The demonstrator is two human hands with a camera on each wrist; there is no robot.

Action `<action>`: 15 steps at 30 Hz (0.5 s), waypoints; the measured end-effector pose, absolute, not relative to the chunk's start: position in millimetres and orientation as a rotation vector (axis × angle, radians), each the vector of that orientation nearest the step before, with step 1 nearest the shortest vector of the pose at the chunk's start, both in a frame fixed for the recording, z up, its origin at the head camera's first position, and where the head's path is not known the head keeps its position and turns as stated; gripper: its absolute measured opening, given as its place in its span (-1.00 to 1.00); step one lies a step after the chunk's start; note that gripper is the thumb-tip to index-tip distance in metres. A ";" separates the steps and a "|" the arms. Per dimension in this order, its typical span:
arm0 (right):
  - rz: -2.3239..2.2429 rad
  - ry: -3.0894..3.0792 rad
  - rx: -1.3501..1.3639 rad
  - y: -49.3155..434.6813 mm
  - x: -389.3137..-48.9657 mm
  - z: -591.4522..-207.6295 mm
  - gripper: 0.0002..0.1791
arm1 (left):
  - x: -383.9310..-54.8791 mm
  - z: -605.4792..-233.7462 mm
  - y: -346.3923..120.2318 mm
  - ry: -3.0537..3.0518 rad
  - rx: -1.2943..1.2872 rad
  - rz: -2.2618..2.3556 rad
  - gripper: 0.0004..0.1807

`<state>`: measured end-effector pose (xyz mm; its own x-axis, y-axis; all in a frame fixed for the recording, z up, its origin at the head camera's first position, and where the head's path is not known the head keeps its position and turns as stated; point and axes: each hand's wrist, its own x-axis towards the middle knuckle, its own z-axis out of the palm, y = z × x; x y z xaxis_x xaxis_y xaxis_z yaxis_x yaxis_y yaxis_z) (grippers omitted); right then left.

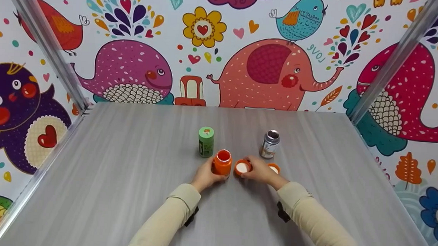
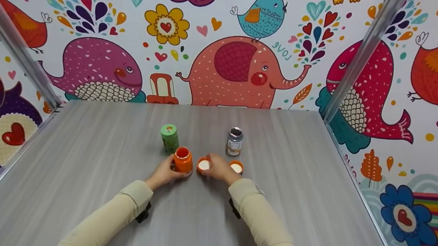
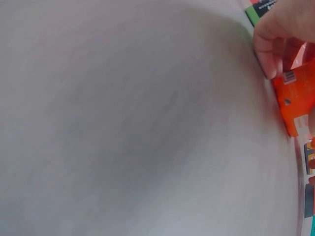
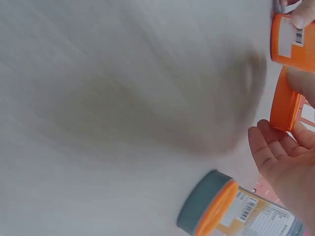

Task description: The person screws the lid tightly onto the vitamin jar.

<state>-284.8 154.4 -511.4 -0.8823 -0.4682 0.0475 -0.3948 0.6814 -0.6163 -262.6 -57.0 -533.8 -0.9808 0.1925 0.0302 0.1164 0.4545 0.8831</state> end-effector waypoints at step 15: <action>-1.064 2.748 -0.787 150.7 -286.2 -471.6 -0.45 | -262.2 -534.2 -56.9 2.604 0.261 1.594 -0.24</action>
<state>-286.2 150.7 -471.6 -0.8631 -0.4955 0.0974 -0.4319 0.6243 -0.6509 -262.2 -56.9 -534.2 -0.9825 0.1846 0.0232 0.1046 0.4452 0.8893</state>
